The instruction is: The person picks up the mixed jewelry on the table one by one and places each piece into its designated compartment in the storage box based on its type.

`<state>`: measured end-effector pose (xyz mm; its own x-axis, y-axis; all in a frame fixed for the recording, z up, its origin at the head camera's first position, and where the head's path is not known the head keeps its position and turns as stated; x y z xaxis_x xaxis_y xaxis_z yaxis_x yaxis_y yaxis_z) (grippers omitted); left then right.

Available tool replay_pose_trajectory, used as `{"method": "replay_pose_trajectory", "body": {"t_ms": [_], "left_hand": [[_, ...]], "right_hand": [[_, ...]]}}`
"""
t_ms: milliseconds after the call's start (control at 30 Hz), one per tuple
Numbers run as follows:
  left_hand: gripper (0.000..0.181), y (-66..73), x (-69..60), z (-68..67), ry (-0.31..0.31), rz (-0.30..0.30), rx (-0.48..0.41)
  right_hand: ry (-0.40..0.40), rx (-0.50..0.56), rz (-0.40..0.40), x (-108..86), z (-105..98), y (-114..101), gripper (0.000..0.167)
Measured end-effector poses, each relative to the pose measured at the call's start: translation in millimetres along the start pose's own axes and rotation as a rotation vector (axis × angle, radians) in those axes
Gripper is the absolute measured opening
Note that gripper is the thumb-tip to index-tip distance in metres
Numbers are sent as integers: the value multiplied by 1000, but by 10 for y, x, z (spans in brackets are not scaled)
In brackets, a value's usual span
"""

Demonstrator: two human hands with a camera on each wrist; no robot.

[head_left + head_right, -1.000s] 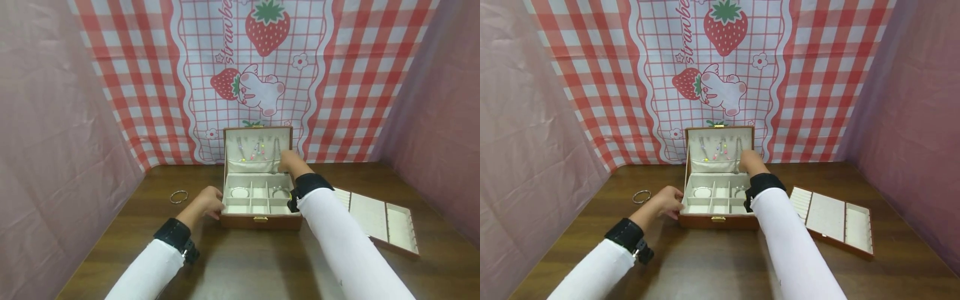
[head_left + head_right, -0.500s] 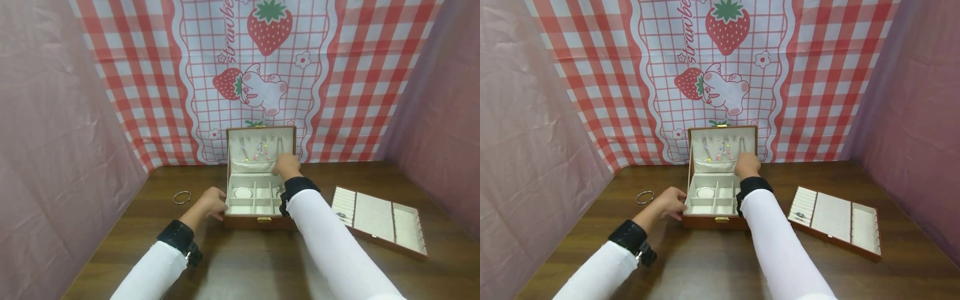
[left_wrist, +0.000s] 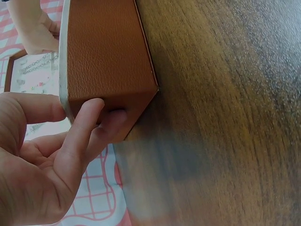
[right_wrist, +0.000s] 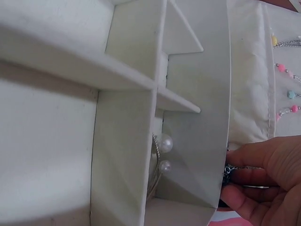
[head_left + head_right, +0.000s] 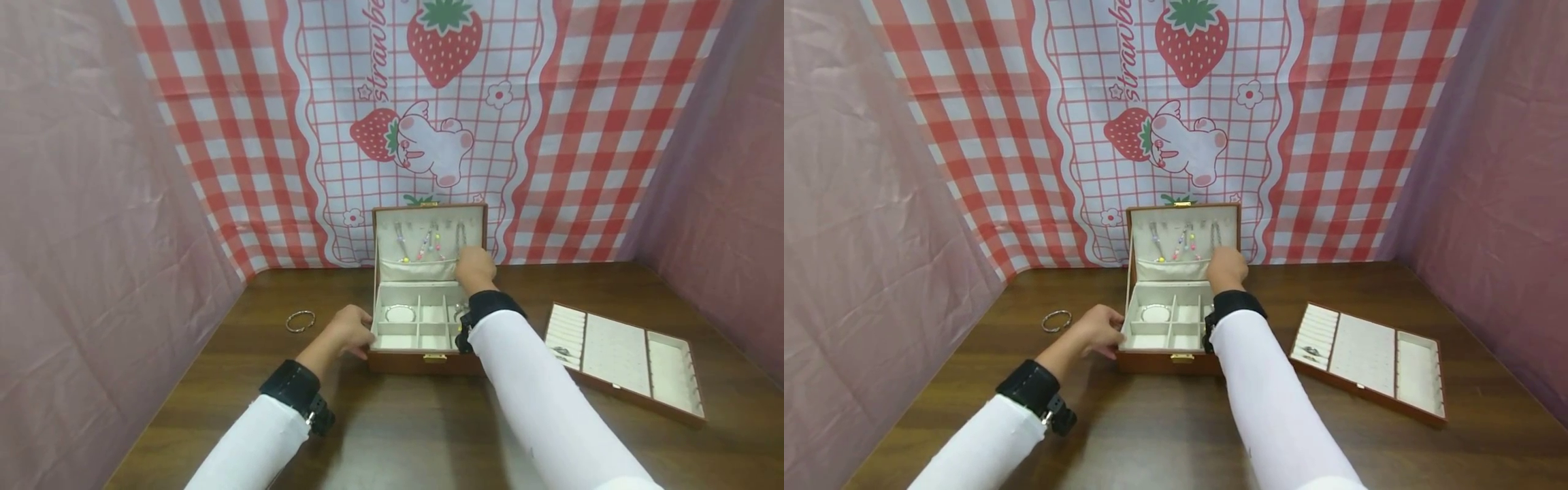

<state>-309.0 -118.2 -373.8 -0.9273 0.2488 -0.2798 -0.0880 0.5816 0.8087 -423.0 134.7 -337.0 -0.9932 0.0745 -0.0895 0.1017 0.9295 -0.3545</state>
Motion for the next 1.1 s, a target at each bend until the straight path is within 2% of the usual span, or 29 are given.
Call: {"method": "replay_pose_trajectory", "body": {"t_ms": [367, 667, 867, 1100], "left_hand": [[52, -29, 2, 63, 0, 7, -8], [51, 35, 3, 54, 5, 0, 5], [52, 40, -2, 23, 15, -10, 12], [50, -8, -20, 4, 14, 0, -12]], "right_hand": [[11, -65, 27, -21, 83, 13, 29], [7, 29, 19, -17, 0, 96, 30], [-12, 45, 25, -20, -26, 81, 32], [-36, 42, -63, -72, -84, 96, 18]]}}
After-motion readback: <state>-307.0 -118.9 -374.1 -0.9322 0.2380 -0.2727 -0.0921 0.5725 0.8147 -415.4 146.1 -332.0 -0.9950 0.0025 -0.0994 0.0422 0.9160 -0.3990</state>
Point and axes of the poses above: each hand's wrist, its own x-axis towards the middle knuckle, its own z-axis out of the palm, y = z × x, the point moved 2 cm from there along x, towards the middle knuckle, and after that the axes turned 10 degrees about -y, right-handed, at the moved point
